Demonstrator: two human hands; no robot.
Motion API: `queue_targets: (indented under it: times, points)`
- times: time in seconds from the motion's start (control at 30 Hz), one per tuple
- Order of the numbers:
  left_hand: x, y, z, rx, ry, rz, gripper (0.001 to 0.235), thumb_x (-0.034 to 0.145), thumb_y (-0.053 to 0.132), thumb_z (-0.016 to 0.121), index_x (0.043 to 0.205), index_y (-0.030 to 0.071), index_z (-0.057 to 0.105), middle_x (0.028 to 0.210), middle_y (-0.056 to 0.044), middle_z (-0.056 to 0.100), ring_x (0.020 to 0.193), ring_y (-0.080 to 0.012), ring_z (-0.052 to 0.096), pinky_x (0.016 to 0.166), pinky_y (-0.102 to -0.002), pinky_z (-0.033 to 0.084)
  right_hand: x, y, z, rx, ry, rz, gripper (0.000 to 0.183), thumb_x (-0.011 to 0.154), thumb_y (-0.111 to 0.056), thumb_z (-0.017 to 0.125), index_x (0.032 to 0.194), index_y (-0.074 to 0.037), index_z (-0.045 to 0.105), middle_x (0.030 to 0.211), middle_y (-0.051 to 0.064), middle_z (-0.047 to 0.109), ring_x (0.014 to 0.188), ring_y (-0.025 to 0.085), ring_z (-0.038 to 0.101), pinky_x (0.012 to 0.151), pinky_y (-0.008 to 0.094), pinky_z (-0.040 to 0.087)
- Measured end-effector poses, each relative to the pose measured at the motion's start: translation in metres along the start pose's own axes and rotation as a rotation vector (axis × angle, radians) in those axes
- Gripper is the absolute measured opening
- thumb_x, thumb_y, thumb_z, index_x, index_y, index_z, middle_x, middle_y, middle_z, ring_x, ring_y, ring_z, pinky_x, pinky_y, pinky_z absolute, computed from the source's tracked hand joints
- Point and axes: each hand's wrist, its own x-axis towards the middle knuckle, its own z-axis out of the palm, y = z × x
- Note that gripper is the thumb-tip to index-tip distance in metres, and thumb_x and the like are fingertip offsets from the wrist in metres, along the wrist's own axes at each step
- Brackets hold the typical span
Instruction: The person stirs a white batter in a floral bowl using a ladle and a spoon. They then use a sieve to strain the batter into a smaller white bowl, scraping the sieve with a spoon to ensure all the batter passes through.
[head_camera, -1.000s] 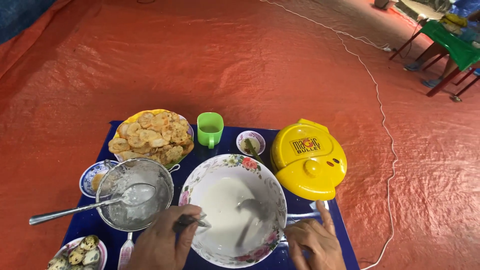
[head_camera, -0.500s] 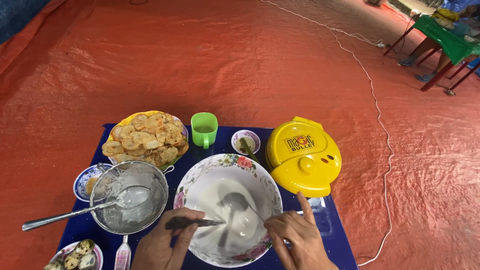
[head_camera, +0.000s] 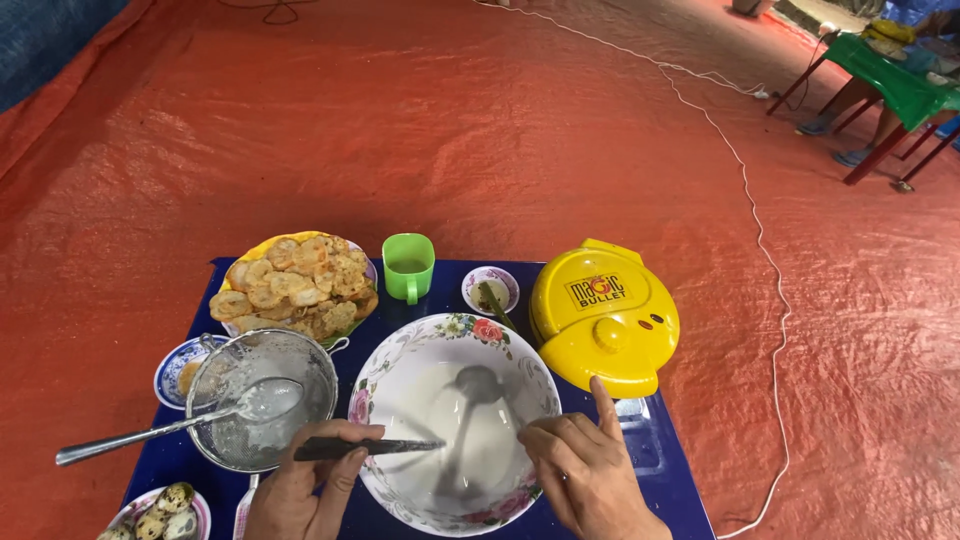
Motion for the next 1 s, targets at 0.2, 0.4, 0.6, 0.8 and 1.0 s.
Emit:
queue_targets:
  times: [0.2,0.4,0.6,0.8,1.0]
  points:
    - [-0.006,-0.007,-0.005,0.202,0.209,0.115,0.016,0.091,0.024,0.069,0.107,0.024,0.072,0.108,0.011,0.087,0.098,-0.0004,0.079,0.086,-0.019,0.058,-0.009,-0.005,-0.012,-0.098,0.047,-0.031,0.015,0.093,-0.007,0.058,0.106,-0.013,0.064,0.091,-0.001,0.069,0.076,0.013,0.067,0.121,0.062,0.020]
    - [-0.004,-0.027,-0.002,-0.039,0.089,0.030,0.013,0.091,0.022,0.068,0.103,0.018,0.071,0.105,-0.002,0.091,0.101,-0.0105,0.085,0.089,-0.022,0.060,0.000,-0.006,-0.004,0.001,0.085,-0.018,0.013,0.098,-0.010,0.056,0.108,-0.015,0.064,0.094,-0.002,0.070,0.079,0.012,0.069,0.120,0.061,0.020]
    - [-0.007,-0.040,-0.014,-0.021,0.230,0.068,0.010,0.095,0.019,0.064,0.104,0.014,0.066,0.108,-0.008,0.087,0.096,-0.0133,0.082,0.079,-0.023,0.057,0.000,-0.006,-0.008,-0.063,0.067,-0.028,0.013,0.097,-0.010,0.057,0.106,-0.016,0.065,0.095,-0.003,0.070,0.079,0.011,0.069,0.121,0.059,0.018]
    - [-0.015,-0.017,-0.001,-0.198,0.106,-0.167,0.011,0.091,0.016,0.070,0.101,0.013,0.073,0.104,-0.007,0.093,0.102,-0.0141,0.085,0.095,-0.025,0.057,0.011,-0.010,0.017,-0.026,0.068,0.036,0.019,0.098,-0.011,0.053,0.110,-0.015,0.067,0.103,0.001,0.071,0.084,0.017,0.068,0.121,0.065,0.019]
    - [-0.020,-0.012,-0.015,-0.083,0.317,0.210,0.009,0.095,0.013,0.065,0.103,0.011,0.068,0.101,-0.006,0.085,0.095,-0.0116,0.081,0.087,-0.020,0.059,0.006,-0.009,-0.001,0.214,0.021,-0.061,0.013,0.101,-0.017,0.054,0.104,-0.016,0.066,0.101,0.002,0.079,0.090,0.011,0.077,0.120,0.063,0.023]
